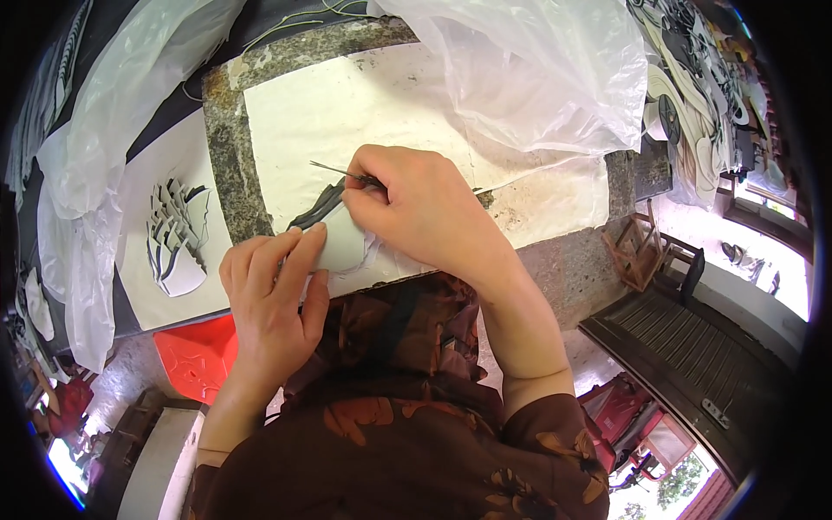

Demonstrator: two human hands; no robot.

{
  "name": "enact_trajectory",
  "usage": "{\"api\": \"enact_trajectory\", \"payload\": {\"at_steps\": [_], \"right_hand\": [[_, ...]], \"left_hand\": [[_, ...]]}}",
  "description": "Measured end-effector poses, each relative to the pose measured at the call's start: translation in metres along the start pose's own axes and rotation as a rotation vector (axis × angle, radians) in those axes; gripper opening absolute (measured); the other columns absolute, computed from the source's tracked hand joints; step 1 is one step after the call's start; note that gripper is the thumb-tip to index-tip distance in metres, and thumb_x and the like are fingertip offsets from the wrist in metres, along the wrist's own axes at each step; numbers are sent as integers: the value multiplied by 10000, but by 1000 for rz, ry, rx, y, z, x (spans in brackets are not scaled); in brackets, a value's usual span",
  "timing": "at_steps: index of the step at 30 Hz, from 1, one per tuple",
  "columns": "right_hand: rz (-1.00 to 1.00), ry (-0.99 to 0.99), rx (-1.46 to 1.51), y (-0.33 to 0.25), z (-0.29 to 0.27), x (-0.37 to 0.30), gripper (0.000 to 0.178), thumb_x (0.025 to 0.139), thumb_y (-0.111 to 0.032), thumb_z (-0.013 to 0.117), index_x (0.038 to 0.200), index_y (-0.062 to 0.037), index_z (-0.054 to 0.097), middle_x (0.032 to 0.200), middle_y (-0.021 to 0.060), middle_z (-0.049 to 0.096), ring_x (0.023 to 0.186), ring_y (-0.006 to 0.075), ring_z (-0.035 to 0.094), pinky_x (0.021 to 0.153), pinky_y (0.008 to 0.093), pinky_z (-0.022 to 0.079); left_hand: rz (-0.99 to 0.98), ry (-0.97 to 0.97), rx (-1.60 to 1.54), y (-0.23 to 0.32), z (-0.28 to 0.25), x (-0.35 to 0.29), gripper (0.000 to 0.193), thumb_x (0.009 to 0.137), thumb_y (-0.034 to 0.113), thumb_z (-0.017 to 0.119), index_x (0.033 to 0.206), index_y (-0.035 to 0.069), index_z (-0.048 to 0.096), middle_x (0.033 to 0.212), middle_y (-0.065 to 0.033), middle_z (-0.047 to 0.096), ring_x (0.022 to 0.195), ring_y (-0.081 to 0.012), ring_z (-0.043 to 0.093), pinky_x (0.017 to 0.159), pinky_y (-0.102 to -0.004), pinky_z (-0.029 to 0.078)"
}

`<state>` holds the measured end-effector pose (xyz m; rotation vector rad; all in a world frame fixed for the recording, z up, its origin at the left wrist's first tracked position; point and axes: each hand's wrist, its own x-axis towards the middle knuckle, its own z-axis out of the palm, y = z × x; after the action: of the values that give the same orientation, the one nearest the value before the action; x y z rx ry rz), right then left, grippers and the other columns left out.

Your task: Trimming excess threads or material from shoe components using snips.

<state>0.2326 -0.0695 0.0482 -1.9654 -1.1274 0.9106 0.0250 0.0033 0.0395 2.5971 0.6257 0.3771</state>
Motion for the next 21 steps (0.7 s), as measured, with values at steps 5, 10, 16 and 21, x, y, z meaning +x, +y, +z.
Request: {"api": "enact_trajectory", "payload": {"at_steps": [5,10,16,21], "right_hand": [[60,-13,91,3,-3,-2,159,877,-133,662,875,20,619,689,27,574,639,83,496,587,269,422],[65,3,79,6,-5,1,172,885,-143,660,879,24,621,681,29,564,637,85,479,586,265,416],[108,26,109,15,-6,0,204,895,-170,655,882,30,622,683,31,561,644,82,463,583,272,410],[135,24,143,15,-8,-2,219,899,-186,654,880,31,622,683,26,545,652,79,453,584,273,408]], "left_hand": [[18,-41,9,1,-4,7,486,777,99,698,1260,126,663,1131,-55,574,1031,-266,515,985,-479,370],[14,-95,18,4,-7,14,534,741,89,695,1270,153,665,1039,-63,537,997,-271,507,985,-503,370],[14,-133,41,6,-6,21,559,732,94,687,1285,175,664,981,-77,504,968,-281,508,997,-514,373],[-17,-157,32,8,-7,21,564,735,99,685,1293,177,664,972,-87,499,958,-286,509,995,-522,378]]}}
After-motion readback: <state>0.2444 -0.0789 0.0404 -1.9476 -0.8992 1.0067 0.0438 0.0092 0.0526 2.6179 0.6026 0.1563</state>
